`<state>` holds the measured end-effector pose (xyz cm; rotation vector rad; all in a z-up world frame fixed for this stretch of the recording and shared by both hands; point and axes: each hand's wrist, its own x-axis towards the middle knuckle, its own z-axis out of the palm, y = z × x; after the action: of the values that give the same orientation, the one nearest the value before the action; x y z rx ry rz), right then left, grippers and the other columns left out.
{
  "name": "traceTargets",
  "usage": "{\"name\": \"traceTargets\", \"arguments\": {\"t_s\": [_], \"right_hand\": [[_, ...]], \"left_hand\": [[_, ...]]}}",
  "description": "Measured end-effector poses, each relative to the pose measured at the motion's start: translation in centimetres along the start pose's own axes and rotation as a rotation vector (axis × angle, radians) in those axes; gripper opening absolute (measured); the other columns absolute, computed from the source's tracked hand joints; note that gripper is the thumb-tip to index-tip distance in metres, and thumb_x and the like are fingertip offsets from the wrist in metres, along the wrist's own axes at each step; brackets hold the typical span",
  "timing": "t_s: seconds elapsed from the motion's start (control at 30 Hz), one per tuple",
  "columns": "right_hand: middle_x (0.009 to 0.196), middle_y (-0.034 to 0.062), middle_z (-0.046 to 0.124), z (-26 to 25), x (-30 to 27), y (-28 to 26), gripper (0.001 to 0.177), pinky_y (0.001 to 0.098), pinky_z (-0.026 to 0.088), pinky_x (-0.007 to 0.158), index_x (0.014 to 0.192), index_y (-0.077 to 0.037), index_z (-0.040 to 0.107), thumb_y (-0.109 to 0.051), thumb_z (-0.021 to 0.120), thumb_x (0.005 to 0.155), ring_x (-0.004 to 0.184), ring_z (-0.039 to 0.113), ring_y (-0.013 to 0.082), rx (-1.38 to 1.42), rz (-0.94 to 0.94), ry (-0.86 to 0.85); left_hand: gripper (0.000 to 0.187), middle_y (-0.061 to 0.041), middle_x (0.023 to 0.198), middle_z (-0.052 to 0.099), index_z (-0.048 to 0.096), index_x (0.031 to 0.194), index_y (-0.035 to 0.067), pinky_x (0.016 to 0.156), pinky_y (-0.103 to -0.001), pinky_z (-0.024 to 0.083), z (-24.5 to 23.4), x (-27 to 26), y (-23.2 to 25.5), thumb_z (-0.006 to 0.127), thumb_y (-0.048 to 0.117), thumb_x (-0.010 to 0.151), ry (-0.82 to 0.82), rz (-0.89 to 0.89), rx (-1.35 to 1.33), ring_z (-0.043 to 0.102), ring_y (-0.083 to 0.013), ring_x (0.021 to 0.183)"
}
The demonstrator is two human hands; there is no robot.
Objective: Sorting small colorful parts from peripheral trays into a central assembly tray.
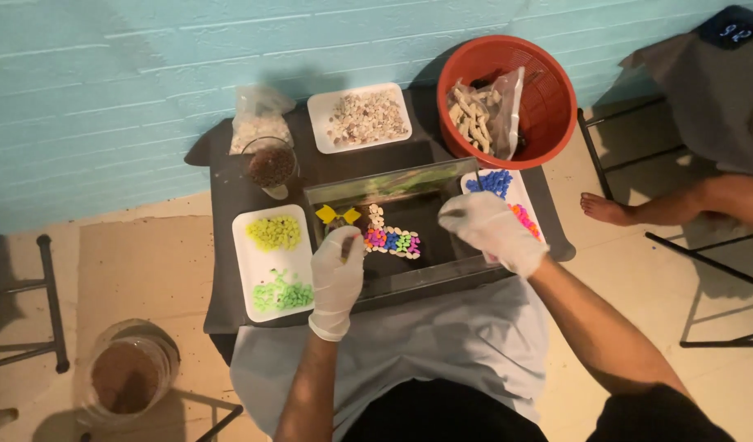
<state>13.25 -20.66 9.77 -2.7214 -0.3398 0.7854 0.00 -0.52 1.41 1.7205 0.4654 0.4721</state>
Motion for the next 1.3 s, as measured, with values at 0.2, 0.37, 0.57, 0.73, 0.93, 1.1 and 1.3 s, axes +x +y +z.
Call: {"name": "traceTargets", "arguments": {"t_s": [0.2,0.37,0.57,0.73,0.93,1.1,1.3], "right_hand": [[0.106,0.0152,0.077,-1.5,-3.2,7.9,0.021,0.0428,0.054,0.094,0.108,-0.015,0.08,-0.021,0.082,0.089,0.108,0.071,0.0322,0.535,0.064,0.402],[0.102,0.0093,0.076,0.8,-1.7,17.8,0.021,0.0381,0.057,0.084,0.109,-0.022,0.08,-0.026,0.081,0.089,0.098,0.072,0.0245,0.605,0.23,0.468],[0.107,0.0119,0.077,7.3,1.0,26.4,0.028,0.0455,0.057,0.091,0.115,-0.023,0.079,-0.028,0.077,0.088,0.106,0.072,0.0333,0.39,0.325,0.439],[0.109,0.0131,0.078,13.2,4.6,30.6,0.03,0.0482,0.057,0.093,0.118,-0.022,0.079,-0.029,0.073,0.09,0.108,0.071,0.0358,0.176,0.271,0.406],[0.11,0.0203,0.075,14.8,6.4,28.0,0.034,0.048,0.057,0.096,0.127,-0.02,0.073,-0.025,0.069,0.094,0.108,0.071,0.0393,0.08,0.073,0.382],[0.117,0.0148,0.069,14.9,8.0,25.7,0.035,0.0468,0.06,0.093,0.128,-0.028,0.072,-0.028,0.069,0.093,0.107,0.071,0.0366,-0.042,0.073,0.398],[0.11,0.0113,0.069,17.2,10.5,26.3,0.028,0.0443,0.063,0.086,0.117,-0.035,0.078,-0.028,0.066,0.092,0.099,0.073,0.0346,-0.109,0.046,0.4]], "left_hand": [[0.009,-0.009,0.082,0.073,0.075,0.102,0.008,0.075,-0.033,0.056,0.2,-0.3,-0.4,0.068,0.005,0.095,-0.021,-0.066,0.019,0.068,-0.0184,0.076],[0.011,-0.011,0.089,0.072,0.073,0.104,0.007,0.08,-0.035,0.053,0.2,-0.2,1.1,0.067,0.003,0.097,-0.046,-0.086,0.052,0.067,-0.0218,0.083],[0.009,-0.008,0.089,0.069,0.072,0.105,0.007,0.077,-0.033,0.05,0.6,-0.6,1.9,0.064,0.006,0.1,-0.037,-0.154,0.036,0.06,-0.0173,0.081],[0.009,-0.006,0.088,0.069,0.072,0.104,0.008,0.074,-0.03,0.049,0.9,-0.8,2.6,0.064,0.008,0.1,-0.02,-0.186,0.028,0.057,-0.0141,0.079],[0.009,-0.009,0.086,0.068,0.071,0.104,0.008,0.072,-0.034,0.049,1.0,-1.0,2.8,0.062,0.007,0.101,-0.019,-0.177,0.09,0.058,-0.0163,0.079],[0.008,-0.012,0.081,0.068,0.072,0.102,0.007,0.068,-0.035,0.049,1.0,-1.1,2.2,0.066,0.003,0.098,0.012,-0.065,0.14,0.059,-0.0187,0.072],[0.009,-0.011,0.081,0.068,0.072,0.101,0.007,0.069,-0.034,0.05,1.2,-1.0,2.0,0.066,0.002,0.097,0.019,-0.028,0.142,0.057,-0.0169,0.073]]}}
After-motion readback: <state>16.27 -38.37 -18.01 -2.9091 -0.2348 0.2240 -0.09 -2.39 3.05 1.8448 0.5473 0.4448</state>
